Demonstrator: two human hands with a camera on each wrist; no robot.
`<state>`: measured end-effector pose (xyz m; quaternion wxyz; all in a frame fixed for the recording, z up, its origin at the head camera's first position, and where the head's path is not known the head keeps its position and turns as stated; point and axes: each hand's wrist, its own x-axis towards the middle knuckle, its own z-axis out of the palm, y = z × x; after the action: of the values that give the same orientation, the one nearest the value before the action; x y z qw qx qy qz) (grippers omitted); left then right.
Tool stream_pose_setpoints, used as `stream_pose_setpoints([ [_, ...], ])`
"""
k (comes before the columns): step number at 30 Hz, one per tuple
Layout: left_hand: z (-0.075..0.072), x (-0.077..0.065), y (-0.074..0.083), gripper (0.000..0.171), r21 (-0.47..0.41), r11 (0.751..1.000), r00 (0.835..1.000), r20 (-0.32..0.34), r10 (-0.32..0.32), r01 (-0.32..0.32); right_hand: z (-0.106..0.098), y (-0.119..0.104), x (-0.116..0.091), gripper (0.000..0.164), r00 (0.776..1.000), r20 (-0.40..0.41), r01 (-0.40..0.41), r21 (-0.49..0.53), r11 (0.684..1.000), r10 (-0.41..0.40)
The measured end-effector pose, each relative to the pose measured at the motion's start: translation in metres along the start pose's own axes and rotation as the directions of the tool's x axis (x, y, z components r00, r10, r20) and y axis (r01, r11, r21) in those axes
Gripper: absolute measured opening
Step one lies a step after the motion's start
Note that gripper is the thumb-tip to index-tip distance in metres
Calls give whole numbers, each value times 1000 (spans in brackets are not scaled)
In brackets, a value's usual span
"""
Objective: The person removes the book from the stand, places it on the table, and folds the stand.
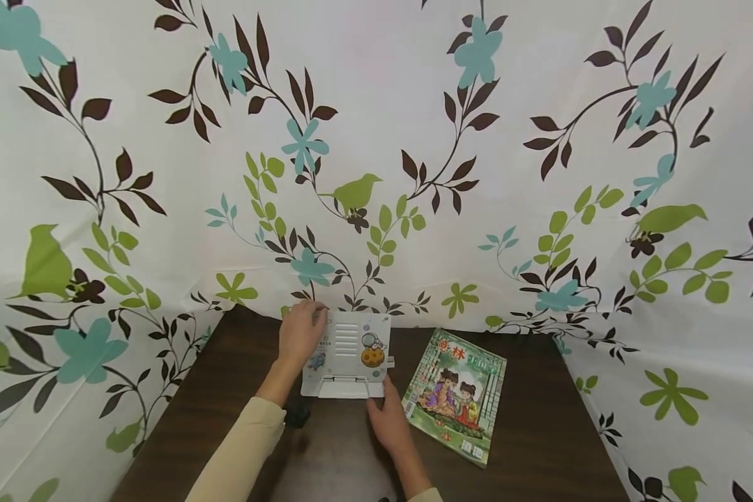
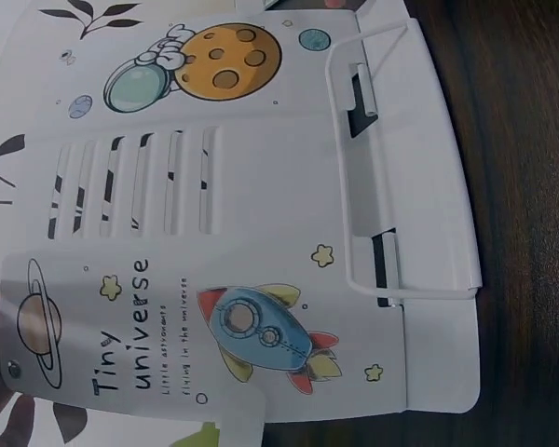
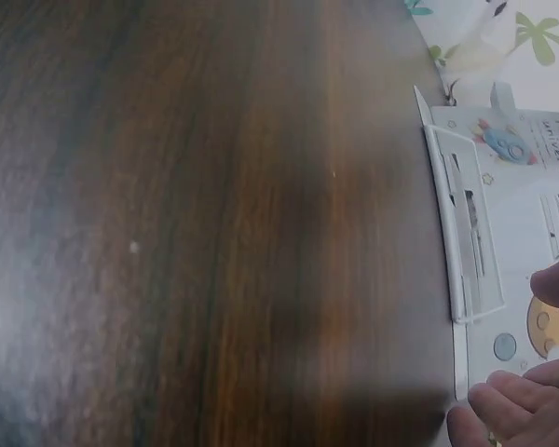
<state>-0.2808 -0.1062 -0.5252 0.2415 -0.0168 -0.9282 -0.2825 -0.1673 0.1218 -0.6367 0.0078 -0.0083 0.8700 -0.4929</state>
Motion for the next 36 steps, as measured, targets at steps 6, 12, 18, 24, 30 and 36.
stream_pose_setpoints([
  [6,2,0,-6,22,-10,1000,1000,-2,-24,24,7,-3,2,74,1000,16,-20,-18,1000,20],
  [12,5,-1,-13,24,10,1000,1000,14,-11,11,14,-5,4,75,999,24,-23,-19,1000,23],
  [18,5,-2,-15,23,12,1000,1000,10,-1,0,19,-8,4,68,1000,29,9,-44,999,-8],
  [24,3,-4,-16,23,10,1000,1000,10,-11,11,22,-7,3,62,999,34,45,-70,997,-42],
  [30,1,-4,-16,23,-4,1000,1000,17,-23,23,24,-7,1,63,999,42,29,-108,994,-24],
  [36,0,-5,-15,23,-11,1000,1000,16,-26,26,27,-8,-6,66,988,21,152,-262,953,-152],
])
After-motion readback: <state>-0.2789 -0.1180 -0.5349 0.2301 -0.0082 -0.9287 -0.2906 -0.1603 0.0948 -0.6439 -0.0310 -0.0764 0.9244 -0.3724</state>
